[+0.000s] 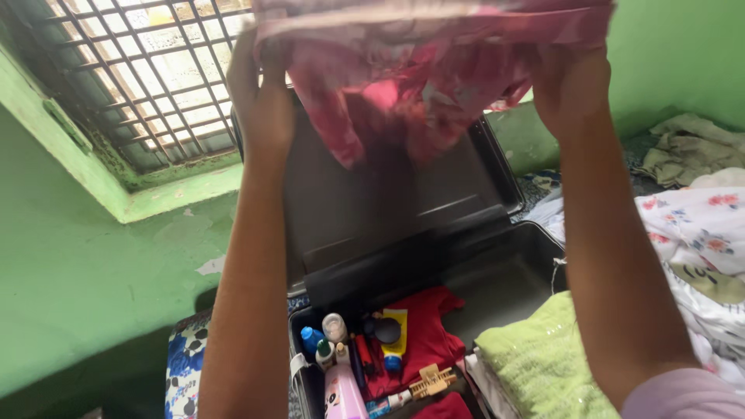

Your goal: The person packs a suitcase by hand, placing small toiletries and folded clothes into the open case. They arrange items including a red shirt, a green top, a pink floral garment, and a white floral skirt, stacking them neatly inside.

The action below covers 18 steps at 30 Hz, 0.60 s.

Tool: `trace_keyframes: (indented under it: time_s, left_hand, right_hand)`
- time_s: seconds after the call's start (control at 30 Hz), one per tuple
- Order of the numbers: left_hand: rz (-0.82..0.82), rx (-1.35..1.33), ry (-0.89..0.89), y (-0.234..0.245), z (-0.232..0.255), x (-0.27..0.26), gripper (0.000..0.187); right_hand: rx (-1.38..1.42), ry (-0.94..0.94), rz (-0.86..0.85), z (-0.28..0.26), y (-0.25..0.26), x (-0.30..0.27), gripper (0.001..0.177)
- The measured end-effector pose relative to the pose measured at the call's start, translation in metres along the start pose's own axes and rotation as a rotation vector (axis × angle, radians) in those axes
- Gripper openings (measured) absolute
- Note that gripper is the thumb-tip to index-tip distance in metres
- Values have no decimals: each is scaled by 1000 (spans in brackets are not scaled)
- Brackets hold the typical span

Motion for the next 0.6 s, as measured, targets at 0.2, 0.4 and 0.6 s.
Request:
trace_keyframes:
  time_s: [0.2,0.4,0.6]
  left_hand:
    - [-113,549,-206,18,-10,-68,15]
    - [-865,618,640,10,-57,-170,22]
    - [-1297,695,617,-27,-46,-239,33]
  right_hand:
    - [-894,-377,498,8,94,-69,48]
    - [-1427,-441,482,-4,157,-155,29]
    - [-1779,-522,52,-32,173,-198,31]
Point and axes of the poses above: each hand's wrist, its own x-axis towards the middle knuckle, its own y-axis out of the back of the hand, z = x × y, the point moved 6 cm from there along x, towards the middle knuckle, and after that the axes turned 12 degrees about z, right-handed, at the moved point
